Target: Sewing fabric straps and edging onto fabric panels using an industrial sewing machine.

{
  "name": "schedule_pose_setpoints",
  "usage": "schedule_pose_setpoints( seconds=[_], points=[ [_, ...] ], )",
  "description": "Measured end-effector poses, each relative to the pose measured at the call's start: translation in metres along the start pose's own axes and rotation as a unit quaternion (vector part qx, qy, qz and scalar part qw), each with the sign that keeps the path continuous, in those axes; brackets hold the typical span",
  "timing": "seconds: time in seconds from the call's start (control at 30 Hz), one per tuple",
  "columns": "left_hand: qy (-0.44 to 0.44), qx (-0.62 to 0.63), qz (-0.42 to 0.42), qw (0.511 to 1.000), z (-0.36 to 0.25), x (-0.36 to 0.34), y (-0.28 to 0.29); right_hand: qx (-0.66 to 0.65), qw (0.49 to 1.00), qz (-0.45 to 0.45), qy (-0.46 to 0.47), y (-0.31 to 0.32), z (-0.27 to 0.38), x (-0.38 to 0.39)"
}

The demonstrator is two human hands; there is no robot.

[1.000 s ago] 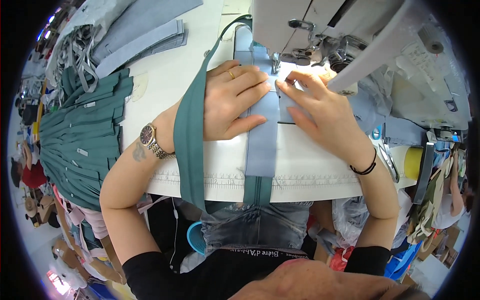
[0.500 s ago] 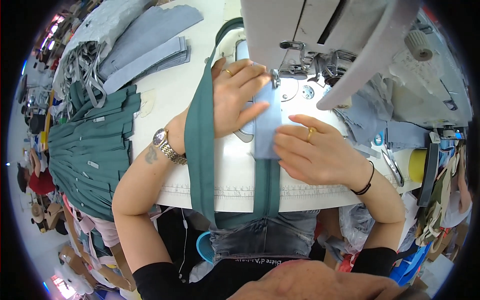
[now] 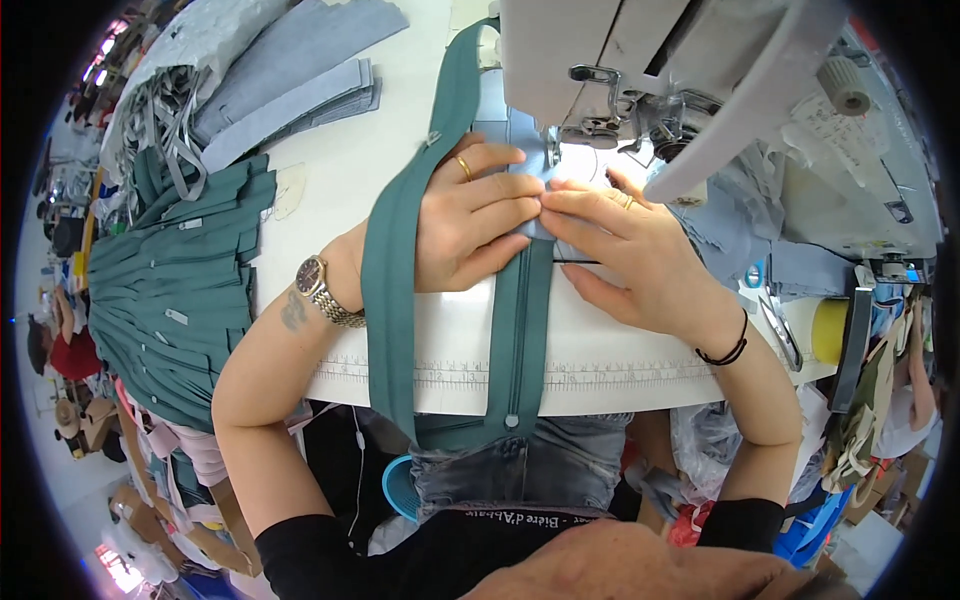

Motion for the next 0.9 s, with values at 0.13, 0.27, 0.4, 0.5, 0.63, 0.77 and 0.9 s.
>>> schedule_pose_setpoints(
  seconds=[0.13, 0.27, 0.4, 0.5, 0.63, 0.77, 0.9],
  points=[
    [0.021, -0.052, 0.030, 0.998, 0.005, 0.000, -0.004, 0.064, 0.996, -0.059, 0.029, 0.002, 0.001, 0.002],
    [0.052, -0.046, 0.041, 0.997, 0.016, -0.001, -0.012, 0.130, 0.989, -0.030, 0.059, 0.001, 0.003, 0.005],
    [0.084, -0.047, 0.054, 0.994, 0.026, 0.003, -0.016, 0.077, 0.997, -0.018, -0.005, -0.002, -0.003, 0.005],
    [0.111, -0.024, 0.063, 0.991, 0.033, 0.005, -0.018, 0.147, 0.988, -0.036, 0.033, -0.003, 0.000, 0.002],
    [0.124, -0.027, 0.062, 0.990, 0.035, 0.005, -0.018, 0.139, 0.990, -0.017, 0.000, -0.010, -0.003, 0.006],
    [0.128, -0.045, 0.073, 0.988, 0.035, 0.001, -0.009, 0.126, 0.989, -0.065, 0.032, -0.011, -0.002, 0.001],
    [0.151, -0.011, 0.104, 0.983, 0.034, -0.013, -0.018, 0.128, 0.987, -0.087, 0.046, -0.006, -0.009, 0.005]
  ],
)
Point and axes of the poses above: each hand's wrist, its own x-axis away from the middle knuckle, its own y-axis out of the back of the hand, z = x × y, the point moved 6 cm from there along -x, towards the middle knuckle, and after that the axes turned 8 degrees about -x, right-handed, at the moved point
